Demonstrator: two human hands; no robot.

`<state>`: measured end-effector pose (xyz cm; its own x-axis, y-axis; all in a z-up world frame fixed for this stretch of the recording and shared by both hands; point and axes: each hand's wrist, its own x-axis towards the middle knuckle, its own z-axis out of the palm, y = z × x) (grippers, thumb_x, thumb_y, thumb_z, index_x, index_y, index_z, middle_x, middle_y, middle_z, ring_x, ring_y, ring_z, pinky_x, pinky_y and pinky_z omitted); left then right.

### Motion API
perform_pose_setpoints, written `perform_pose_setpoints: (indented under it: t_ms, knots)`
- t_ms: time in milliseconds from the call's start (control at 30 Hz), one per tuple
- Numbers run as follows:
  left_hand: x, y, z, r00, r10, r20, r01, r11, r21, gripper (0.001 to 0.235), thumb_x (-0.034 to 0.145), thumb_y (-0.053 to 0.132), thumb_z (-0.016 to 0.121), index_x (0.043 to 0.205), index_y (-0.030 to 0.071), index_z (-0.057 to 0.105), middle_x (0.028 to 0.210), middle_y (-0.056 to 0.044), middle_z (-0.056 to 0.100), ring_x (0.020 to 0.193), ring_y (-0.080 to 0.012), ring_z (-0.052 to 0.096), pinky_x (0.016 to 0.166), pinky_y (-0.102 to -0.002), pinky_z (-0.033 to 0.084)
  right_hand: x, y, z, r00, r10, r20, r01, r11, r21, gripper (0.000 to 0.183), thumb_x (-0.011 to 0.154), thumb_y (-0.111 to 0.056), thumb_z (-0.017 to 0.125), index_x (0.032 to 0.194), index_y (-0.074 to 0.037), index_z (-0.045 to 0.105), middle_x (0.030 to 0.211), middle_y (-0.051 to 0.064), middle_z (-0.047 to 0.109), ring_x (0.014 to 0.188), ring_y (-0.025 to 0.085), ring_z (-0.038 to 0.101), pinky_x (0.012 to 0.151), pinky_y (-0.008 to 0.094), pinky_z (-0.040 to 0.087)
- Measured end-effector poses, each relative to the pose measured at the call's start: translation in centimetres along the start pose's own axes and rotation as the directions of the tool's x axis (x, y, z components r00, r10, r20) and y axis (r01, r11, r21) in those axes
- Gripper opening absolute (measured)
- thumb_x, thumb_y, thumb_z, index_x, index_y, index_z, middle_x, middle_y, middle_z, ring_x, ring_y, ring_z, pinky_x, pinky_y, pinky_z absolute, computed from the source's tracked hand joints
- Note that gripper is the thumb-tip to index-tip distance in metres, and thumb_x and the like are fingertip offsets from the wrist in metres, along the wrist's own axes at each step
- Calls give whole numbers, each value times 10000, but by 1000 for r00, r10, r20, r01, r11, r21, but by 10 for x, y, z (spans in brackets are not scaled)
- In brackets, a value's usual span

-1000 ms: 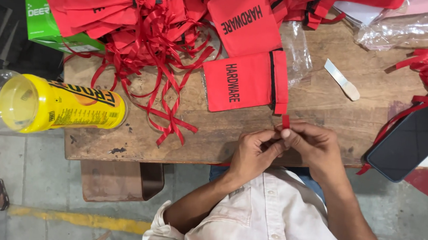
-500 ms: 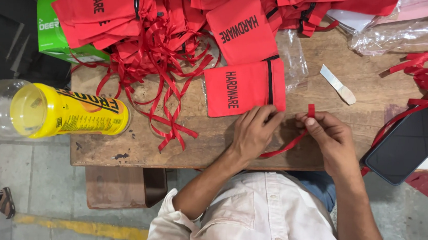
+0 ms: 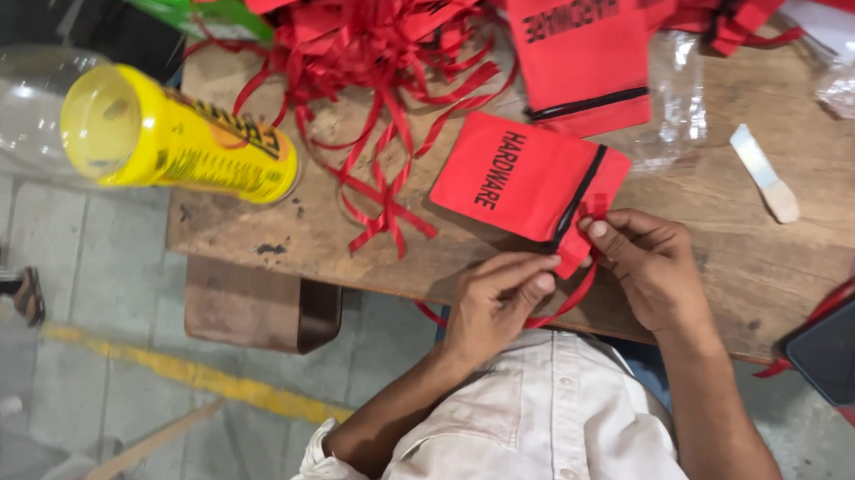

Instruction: Tying red ribbons onto red fabric pouches labeled 'HARDWARE'.

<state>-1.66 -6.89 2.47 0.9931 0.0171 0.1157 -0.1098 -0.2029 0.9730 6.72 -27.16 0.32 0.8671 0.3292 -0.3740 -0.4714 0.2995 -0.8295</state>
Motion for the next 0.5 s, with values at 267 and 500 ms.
perform_pose_setpoints:
  t_ms: [267, 500]
  knots:
    - [1, -27, 0, 950, -267, 161, 310, 866, -393, 265, 1046, 156, 731, 1261, 3, 713, 939, -9, 698, 786, -37, 585, 679, -193, 475, -3, -1, 1, 1000, 19, -23, -17, 995, 101, 144, 983, -79, 684, 1086, 8, 734, 991, 63, 756, 837, 104, 694, 714, 235, 540]
    - [17, -29, -5, 921, -281, 268, 381, 786, -487, 287, 981, 96, 748, 1255, 11, 721, 1024, -3, 725, 869, -24, 636, 760, -189, 532, -3, 0, 1, 999, 6, -45, -3, 998, 58, 158, 984, -96, 701, 1095, 8, 744, 968, 49, 751, 796, 77, 655, 673, 214, 499]
